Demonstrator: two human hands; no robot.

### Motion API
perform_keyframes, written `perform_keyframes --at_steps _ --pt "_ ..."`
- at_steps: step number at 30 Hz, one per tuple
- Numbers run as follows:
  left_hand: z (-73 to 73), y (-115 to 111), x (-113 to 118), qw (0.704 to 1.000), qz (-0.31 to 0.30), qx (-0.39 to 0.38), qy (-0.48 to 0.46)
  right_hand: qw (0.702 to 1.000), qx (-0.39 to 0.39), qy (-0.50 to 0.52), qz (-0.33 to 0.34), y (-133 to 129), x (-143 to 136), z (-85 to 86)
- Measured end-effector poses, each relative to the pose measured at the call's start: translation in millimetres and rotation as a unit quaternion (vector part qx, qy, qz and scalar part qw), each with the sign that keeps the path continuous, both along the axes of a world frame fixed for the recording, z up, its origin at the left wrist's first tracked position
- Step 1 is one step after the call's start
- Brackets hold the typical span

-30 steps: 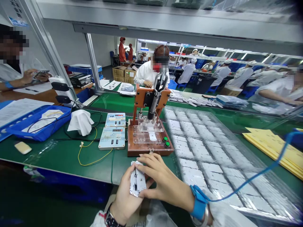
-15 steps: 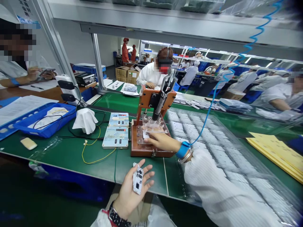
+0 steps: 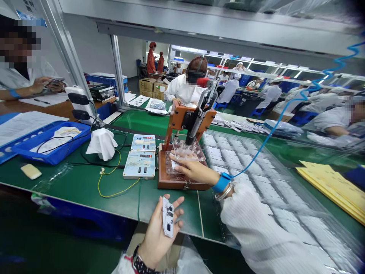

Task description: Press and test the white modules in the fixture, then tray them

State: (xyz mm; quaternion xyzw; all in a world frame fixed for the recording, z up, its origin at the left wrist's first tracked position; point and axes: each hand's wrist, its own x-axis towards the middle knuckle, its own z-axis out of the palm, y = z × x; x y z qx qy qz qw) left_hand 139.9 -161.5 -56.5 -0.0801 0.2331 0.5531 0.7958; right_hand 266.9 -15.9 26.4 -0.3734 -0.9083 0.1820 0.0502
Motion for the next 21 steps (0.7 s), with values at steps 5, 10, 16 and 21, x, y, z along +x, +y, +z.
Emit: perform_keyframes --at_steps 5,10,16,21 --pt "1.2 -1.8 -8.6 0.999 -0.017 -0.003 -0.034 0.997 0.009 -0.066 -0.026 -2.4 -3.2 12.1" --pt "-2.3 -10.4 -20.6 0.998 -0.047 0.008 -0.031 0.994 0.075 -0.064 -0.053 -9.6 -10.0 4.3" --pt "-6.2 -19.1 -23.5 0.998 -0.053 0.033 -0.030 0.990 0.099 -0.035 -0.099 -19.3 -19.6 -5.5" --pt "-10.1 -18.5 -27.3 0.998 -0.048 0.032 -0.022 0.989 0.099 -0.036 -0.104 -19.8 -19.7 -7.2"
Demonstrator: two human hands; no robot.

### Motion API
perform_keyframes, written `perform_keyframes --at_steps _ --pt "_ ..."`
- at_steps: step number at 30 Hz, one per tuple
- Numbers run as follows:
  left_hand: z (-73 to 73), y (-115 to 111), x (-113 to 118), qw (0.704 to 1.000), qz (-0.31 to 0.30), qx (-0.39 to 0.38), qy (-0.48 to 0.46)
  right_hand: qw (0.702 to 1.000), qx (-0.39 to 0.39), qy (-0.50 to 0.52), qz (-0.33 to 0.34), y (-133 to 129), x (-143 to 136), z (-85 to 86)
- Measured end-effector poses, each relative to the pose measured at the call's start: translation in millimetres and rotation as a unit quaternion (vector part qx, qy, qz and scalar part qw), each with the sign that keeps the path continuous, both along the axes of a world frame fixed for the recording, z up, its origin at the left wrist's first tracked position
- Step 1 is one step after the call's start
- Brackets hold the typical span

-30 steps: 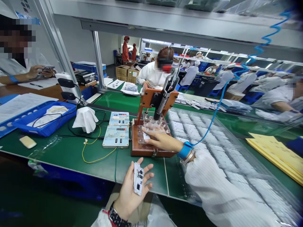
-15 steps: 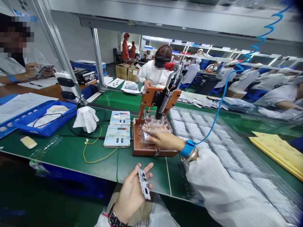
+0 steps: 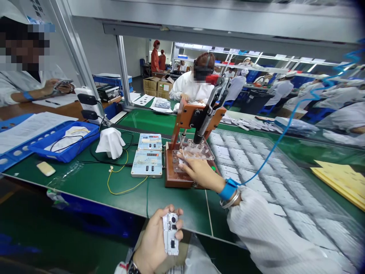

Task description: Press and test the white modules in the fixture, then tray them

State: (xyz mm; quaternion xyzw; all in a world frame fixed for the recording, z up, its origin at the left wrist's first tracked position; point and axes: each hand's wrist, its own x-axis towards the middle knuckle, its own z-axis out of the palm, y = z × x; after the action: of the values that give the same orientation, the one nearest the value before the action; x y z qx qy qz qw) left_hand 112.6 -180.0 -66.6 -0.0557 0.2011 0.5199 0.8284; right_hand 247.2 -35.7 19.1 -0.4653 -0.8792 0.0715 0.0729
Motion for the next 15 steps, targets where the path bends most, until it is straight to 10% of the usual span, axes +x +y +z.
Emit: perform_keyframes --at_steps 15 --pt "-1.9 5.8 1.8 0.989 -0.040 0.096 -0.105 0.998 -0.020 -0.020 -0.049 -4.2 -3.9 -0.5"
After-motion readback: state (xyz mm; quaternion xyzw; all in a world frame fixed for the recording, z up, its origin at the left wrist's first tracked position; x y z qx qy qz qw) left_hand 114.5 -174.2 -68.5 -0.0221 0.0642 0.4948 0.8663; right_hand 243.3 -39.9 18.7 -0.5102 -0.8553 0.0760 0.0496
